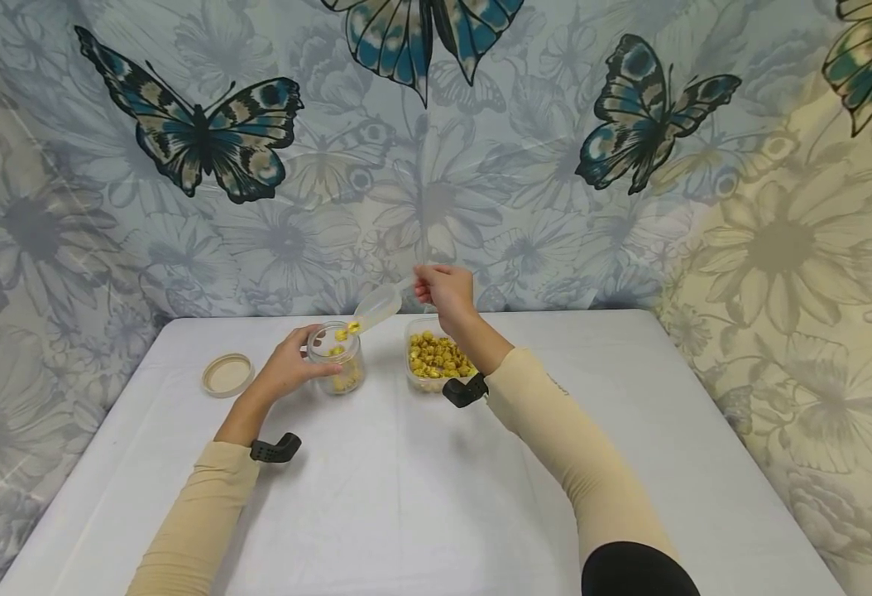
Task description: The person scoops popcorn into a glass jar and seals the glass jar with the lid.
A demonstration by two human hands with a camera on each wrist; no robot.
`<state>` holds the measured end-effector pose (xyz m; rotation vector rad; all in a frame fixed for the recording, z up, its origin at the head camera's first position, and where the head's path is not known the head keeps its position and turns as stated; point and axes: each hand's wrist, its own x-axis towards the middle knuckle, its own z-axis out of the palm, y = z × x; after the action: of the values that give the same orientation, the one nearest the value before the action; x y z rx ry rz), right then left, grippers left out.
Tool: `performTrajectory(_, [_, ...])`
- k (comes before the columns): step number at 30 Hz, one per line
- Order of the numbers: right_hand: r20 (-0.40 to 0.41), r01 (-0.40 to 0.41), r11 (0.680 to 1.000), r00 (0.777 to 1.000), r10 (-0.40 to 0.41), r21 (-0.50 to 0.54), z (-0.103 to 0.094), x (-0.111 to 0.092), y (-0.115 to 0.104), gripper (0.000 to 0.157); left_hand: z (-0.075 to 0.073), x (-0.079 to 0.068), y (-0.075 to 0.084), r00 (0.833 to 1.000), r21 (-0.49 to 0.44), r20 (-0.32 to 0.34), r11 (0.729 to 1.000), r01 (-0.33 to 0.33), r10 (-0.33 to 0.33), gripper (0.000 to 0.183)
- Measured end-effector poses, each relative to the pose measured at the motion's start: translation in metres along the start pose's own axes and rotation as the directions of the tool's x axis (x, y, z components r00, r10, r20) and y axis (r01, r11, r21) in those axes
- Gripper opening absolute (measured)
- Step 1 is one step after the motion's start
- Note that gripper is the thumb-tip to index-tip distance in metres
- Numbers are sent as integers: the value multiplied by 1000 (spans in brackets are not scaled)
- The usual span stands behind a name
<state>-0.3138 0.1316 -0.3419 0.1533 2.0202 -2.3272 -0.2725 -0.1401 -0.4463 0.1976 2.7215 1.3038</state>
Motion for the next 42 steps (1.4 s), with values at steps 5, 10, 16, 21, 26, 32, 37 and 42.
performTrajectory(5, [-4, -1, 1000, 1000, 1, -2, -1, 1, 0, 35, 0, -1, 0, 1000, 3, -16, 1000, -16, 16, 97])
performTrajectory(10, [-15, 8, 1000, 1000, -8, 2, -3, 0, 2, 19, 1, -1, 0, 1000, -2, -17, 1000, -22, 22, 96])
performTrajectory(16, [-19, 5, 1000, 1000, -5, -10, -4, 0, 4, 13, 2, -1, -3, 1000, -13, -11, 1000, -12, 12, 98])
performTrajectory(21, [-23, 10, 1000, 1000, -10, -26, -5, 0, 6, 23, 3, -1, -2, 1000, -20, -10, 1000, -4, 4, 97])
performTrajectory(26, [-26, 21, 998, 999, -23, -66, -5, 1, 7, 36, 4, -2, -2, 1000, -38, -11, 999, 7, -7, 97])
performTrajectory(32, [-26, 27, 995, 999, -30, -98, -8, 1, 9, 35, 7, -2, -3, 1000, -78, -22, 997, -5, 3, 94])
performTrajectory(37, [-34, 29, 993, 999, -33, -118, -9, 2, 10, 34, 7, -2, -2, 1000, -73, -23, 997, -4, 3, 94])
performTrajectory(42, [-32, 25, 992, 999, -29, -125, -8, 3, 11, 37, 6, -3, -2, 1000, -70, -25, 998, -4, 3, 94])
